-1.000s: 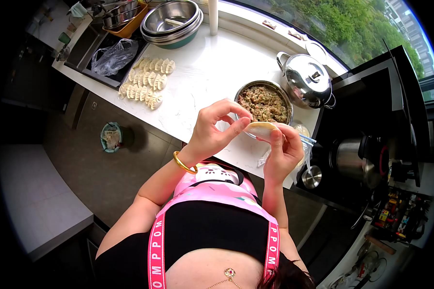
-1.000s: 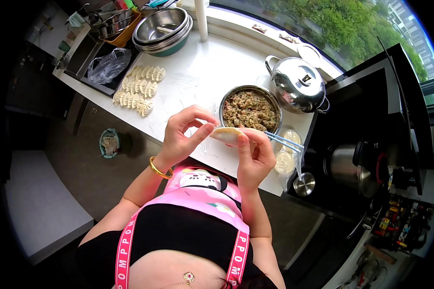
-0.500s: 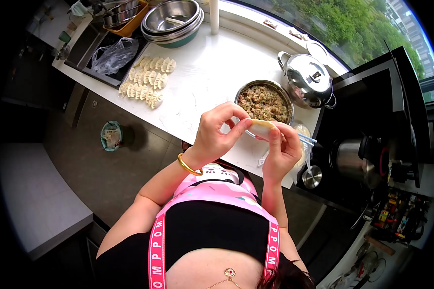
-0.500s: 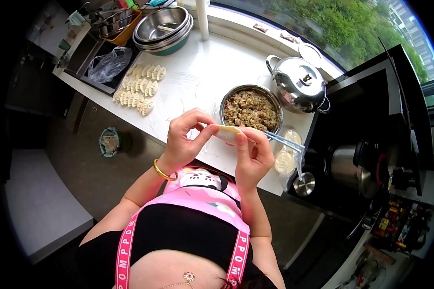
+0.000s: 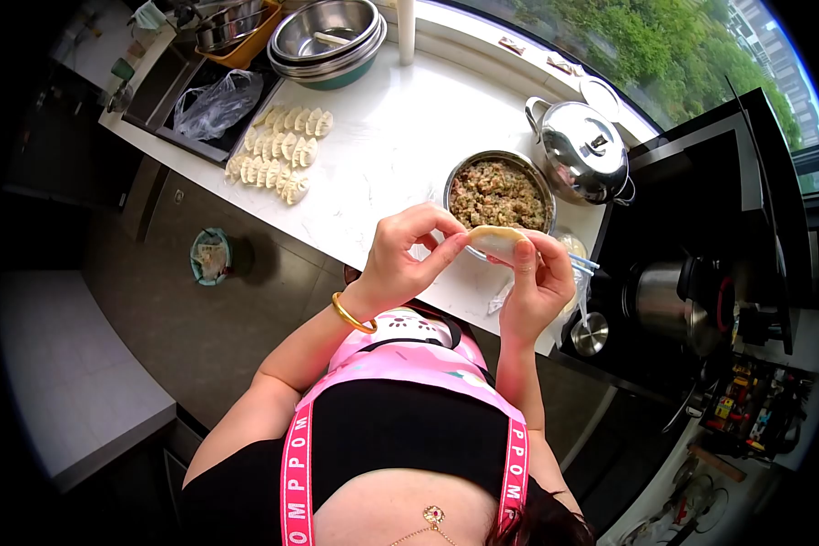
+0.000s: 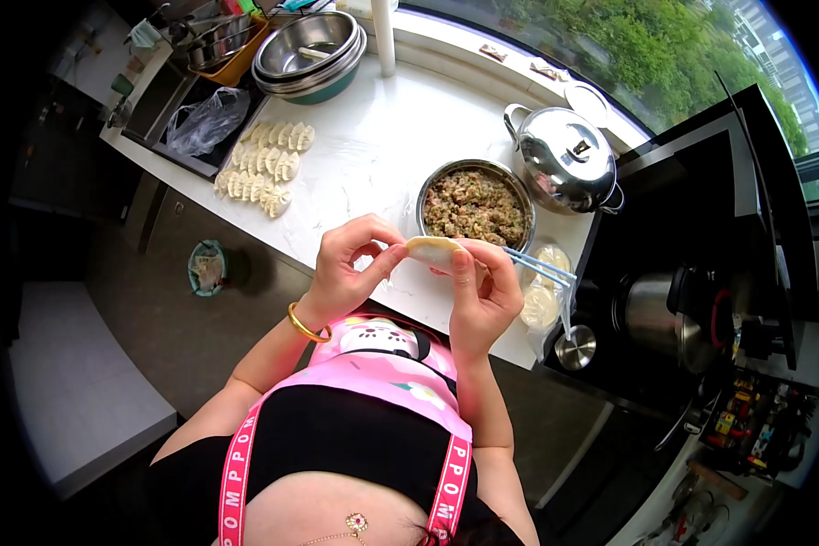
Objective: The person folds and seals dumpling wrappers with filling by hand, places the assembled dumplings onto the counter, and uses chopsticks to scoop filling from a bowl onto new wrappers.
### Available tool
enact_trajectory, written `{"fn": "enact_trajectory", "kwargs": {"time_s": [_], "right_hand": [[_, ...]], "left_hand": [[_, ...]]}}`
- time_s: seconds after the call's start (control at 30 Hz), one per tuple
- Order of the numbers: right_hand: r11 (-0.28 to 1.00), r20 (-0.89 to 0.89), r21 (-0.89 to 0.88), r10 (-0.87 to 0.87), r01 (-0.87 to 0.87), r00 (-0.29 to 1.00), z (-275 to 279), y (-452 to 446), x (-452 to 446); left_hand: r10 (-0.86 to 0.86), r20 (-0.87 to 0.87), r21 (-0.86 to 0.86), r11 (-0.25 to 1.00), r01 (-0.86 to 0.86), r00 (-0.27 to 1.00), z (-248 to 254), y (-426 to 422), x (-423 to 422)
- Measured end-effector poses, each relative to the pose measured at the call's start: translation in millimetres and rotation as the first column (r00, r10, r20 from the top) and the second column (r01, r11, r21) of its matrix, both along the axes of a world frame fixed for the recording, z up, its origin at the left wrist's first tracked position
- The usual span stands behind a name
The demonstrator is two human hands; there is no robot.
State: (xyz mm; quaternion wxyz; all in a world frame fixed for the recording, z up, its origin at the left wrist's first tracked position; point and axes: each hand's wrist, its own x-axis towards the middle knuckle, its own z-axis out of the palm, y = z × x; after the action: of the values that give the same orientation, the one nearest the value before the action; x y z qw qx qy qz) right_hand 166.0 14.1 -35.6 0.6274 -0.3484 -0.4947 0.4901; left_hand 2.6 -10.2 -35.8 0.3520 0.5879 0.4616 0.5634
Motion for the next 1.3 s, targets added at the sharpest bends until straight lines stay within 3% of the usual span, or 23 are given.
{"fn": "enact_trajectory", "kwargs": {"time_s": [0.43, 0.67, 0.73, 0.77, 0.83, 0.9, 0.97, 1.1, 1.27, 1.3], "right_hand": [[1.000, 0.012, -0.013, -0.012, 0.012, 1.000, 0, -3, -1], [0.999, 0.020, -0.043, 0.032, -0.031, 0.999, 4, -5, -3], [0.998, 0.006, -0.052, 0.041, -0.041, 0.999, 6, -5, -3], [0.996, 0.043, -0.055, 0.075, -0.073, 0.996, 6, -5, -3], [0.994, 0.075, -0.057, 0.101, -0.097, 0.992, 8, -3, -4], [0.996, 0.211, 0.049, 0.069, -0.081, 0.975, 10, -3, -8], [0.995, 0.255, 0.070, 0.044, -0.064, 0.966, 14, -4, -8], [0.999, 0.171, 0.020, 0.036, -0.040, 0.985, 18, -6, -8], [0.999, 0.142, -0.009, 0.054, -0.054, 0.988, 13, -6, -7], [0.999, 0.203, 0.022, 0.027, -0.033, 0.979, 10, -5, -6]], "left_hand": [[0.046, 0.168, -0.056, 0.998, -0.037, 0.985, 5, 0, 7], [-0.026, 0.116, -0.075, 0.997, 0.035, 0.993, 0, 3, 2], [-0.016, 0.207, -0.058, 0.998, 0.028, 0.978, 1, 6, 4], [-0.026, 0.202, -0.057, 0.998, 0.038, 0.979, 4, 7, 4], [-0.177, 0.306, -0.131, 0.965, 0.226, 0.935, 13, 9, 3], [-0.214, 0.284, -0.138, 0.955, 0.261, 0.935, 8, 9, 4], [-0.156, 0.293, -0.197, 0.956, 0.220, 0.943, 3, 9, 5], [-0.074, 0.400, -0.193, 0.968, 0.163, 0.914, -3, 8, 7], [-0.053, 0.418, -0.191, 0.971, 0.145, 0.907, -2, 7, 6], [-0.060, 0.440, -0.191, 0.969, 0.158, 0.896, -2, 6, 6]]}}
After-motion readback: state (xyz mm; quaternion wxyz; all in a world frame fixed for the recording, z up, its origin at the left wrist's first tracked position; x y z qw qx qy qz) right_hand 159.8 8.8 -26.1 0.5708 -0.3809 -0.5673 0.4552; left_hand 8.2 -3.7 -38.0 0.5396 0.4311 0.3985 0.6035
